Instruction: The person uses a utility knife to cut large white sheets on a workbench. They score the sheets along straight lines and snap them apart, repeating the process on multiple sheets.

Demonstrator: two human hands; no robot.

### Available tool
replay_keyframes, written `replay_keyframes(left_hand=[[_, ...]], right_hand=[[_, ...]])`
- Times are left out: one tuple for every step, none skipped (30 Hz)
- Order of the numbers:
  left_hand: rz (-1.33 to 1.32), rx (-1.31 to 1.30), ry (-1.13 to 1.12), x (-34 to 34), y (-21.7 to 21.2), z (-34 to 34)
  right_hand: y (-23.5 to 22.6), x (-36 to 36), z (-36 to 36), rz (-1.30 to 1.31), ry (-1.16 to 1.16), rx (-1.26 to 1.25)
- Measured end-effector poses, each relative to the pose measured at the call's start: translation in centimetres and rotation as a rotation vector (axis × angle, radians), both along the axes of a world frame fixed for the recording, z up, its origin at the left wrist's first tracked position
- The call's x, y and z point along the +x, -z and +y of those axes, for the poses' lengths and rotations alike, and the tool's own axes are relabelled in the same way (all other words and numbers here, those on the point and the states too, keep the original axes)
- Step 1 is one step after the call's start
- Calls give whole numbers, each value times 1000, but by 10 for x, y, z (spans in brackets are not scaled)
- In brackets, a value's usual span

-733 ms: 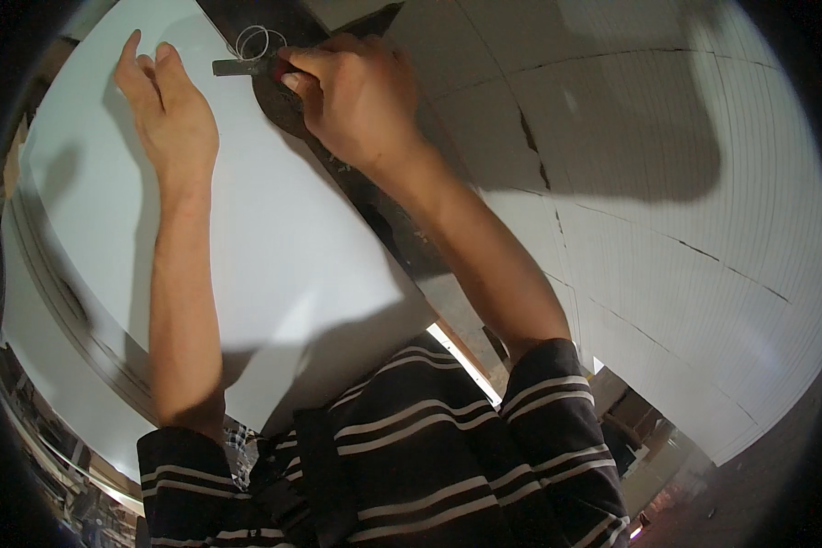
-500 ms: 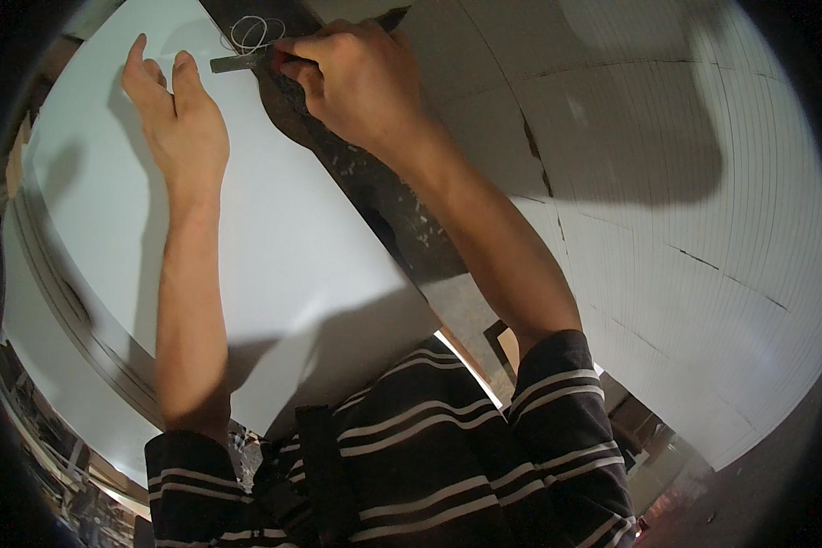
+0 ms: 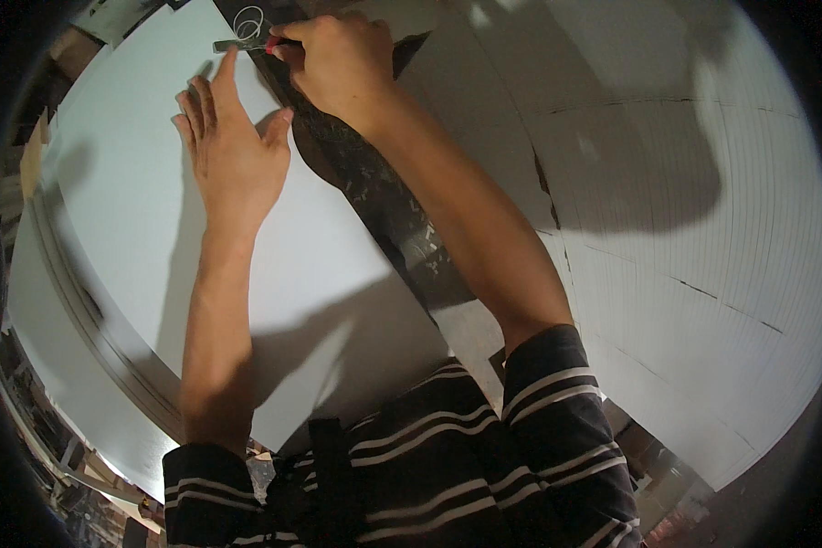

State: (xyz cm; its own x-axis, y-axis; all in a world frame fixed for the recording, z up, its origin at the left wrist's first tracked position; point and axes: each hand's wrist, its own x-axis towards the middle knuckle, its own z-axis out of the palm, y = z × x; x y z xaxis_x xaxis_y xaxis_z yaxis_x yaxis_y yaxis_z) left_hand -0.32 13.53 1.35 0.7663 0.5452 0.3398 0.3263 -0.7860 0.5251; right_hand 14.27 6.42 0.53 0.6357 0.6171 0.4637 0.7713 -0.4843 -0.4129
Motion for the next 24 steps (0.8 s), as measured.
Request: replay_keyframes(left_hand=[[-2,13,0,0,0,0],[11,19,7,-1,0,0],[38,17,13,-2,0,0],[46,22,19,-2,-1,0],[54,28,23,-3,-1,0],[55,11,19,-3,-1,0],[69,35,21,-4,-1,0],[85,59,23,-4,-1,-1],[103,78,25,-5,-1,-1],[113,91,20,-5,-1,-2],[132,100,13,-6,-1,-2],[147,102,11,-7,-2,-3],[161,104,8,-7,-2,-3],[152,99,6,-7,-2,-3],[165,100,4,-7,-3,-4],[168,98,3,-7,-3,-4],[163,92,1,-7,-4,-4],[159,86,7,-6,-4,-5],[162,101,4,-5,-4,-5],[173,107,5,-4,-4,-6],[170,117,9,-4,-4,-6],[105,93,16,-2,-4,-7],[125,76,17,0,-1,-7],[146,58,18,1,-2,-7]], right_hand=[[0,3,6,-12,3,7],[0,7,11,-3,5,8],[-1,9,15,4,5,10],[-3,12,19,12,5,11],[-5,14,23,41,5,-26],[-7,16,26,70,5,-64],[-10,19,29,88,-1,-91],[-11,21,34,112,7,-97],[-11,23,40,128,7,-93],[-11,26,45,137,-1,-84],[-10,28,51,135,10,-90],[-8,32,57,128,13,-91],[-7,37,63,120,16,-92],[-5,40,70,105,18,-42],[-4,44,77,97,7,-33],[-4,48,83,89,4,-30],[-5,51,89,93,18,-52],[-7,56,95,98,27,-88],[-9,59,100,93,22,-96],[-11,63,105,93,30,-120],[-12,66,109,98,42,-156],[-14,70,113,90,51,-203],[-12,74,115,111,50,-200],[-13,75,116,129,44,-201]])
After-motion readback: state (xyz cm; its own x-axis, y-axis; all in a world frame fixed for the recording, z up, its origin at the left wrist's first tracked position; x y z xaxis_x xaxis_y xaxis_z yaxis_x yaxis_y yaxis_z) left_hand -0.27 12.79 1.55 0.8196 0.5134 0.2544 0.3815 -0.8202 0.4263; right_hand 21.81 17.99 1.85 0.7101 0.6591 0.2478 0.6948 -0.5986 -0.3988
